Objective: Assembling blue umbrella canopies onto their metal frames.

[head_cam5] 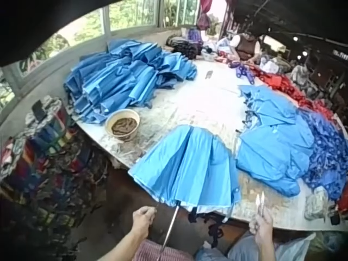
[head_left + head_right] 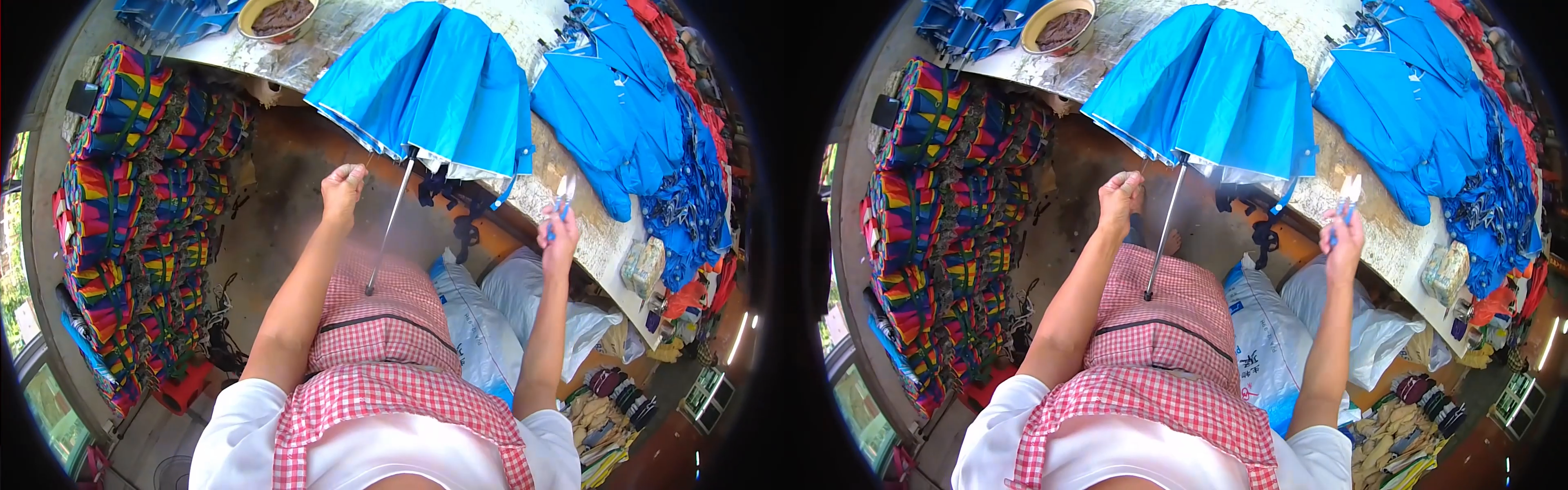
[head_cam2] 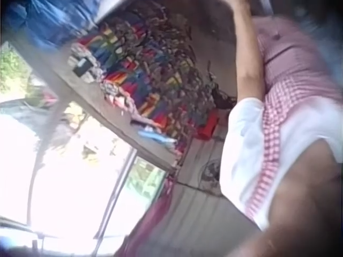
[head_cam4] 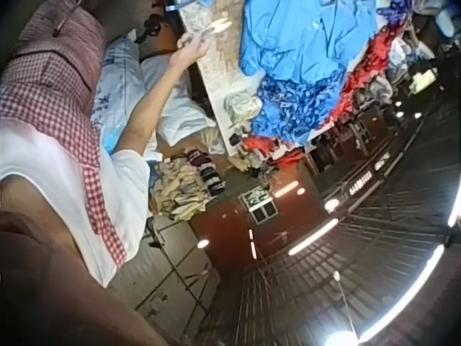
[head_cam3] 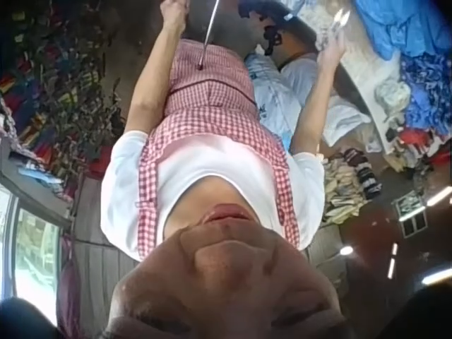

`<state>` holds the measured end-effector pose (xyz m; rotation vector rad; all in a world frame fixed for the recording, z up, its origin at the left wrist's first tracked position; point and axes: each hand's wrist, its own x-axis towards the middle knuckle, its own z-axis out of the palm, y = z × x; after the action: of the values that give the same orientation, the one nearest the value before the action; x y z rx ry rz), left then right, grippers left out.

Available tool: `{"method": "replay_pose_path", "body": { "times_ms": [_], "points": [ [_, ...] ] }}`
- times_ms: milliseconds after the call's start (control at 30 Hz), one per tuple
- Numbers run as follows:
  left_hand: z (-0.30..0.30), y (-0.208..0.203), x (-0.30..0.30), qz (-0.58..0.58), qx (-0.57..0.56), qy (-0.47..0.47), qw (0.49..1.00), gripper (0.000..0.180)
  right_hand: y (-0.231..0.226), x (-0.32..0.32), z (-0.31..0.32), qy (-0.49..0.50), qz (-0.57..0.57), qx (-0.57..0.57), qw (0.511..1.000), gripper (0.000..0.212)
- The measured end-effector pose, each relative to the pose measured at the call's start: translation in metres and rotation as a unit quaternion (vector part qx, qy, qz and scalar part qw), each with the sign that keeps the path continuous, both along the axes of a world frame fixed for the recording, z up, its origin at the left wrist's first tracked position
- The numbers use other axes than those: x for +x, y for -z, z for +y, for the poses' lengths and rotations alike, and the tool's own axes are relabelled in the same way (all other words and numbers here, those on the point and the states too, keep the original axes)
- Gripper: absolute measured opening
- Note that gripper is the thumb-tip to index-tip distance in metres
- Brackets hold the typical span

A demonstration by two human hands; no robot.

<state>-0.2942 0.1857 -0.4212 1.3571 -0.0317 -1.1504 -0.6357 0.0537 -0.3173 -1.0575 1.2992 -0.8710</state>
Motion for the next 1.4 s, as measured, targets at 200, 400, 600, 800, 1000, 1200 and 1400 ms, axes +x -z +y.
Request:
{"method": "replay_pose_path", "body": {
  "times_ms": [200,400,600,800,1000,1200,1400],
  "points": [
    [-0.003,-0.007,-0.007,-0.052,0.025,0.042,0.997,0.012,-0.019,0.143,0.063,-0.259,0.224,-0.216,0.914,0.025],
    [0.01,-0.034,-0.002,0.058,-0.066,0.029,0.996,0.014,-0.023,0.193,0.061,-0.303,0.357,-0.399,0.788,0.03],
    [0.011,-0.043,0.004,0.088,-0.095,0.004,0.992,0.016,-0.018,0.208,0.035,-0.325,0.385,-0.545,0.67,0.03],
    [0.011,-0.047,0.006,0.094,-0.098,0.021,0.991,0.017,-0.021,0.217,0.027,-0.371,0.39,-0.563,0.627,0.026],
    [0.066,-0.006,0.057,-0.642,0.232,0.346,0.643,0.029,-0.051,0.145,0.016,-0.167,0.322,-0.509,0.781,0.025],
    [0.071,-0.003,0.002,0.099,-0.013,0.223,0.97,0.045,0.047,-0.025,-0.047,0.118,0.558,-0.262,0.778,0.034],
    [0.057,-0.102,-0.041,-0.073,-0.014,0.148,0.986,0.031,0.076,-0.041,-0.067,0.123,0.644,-0.247,0.713,0.034]
  ]
}}
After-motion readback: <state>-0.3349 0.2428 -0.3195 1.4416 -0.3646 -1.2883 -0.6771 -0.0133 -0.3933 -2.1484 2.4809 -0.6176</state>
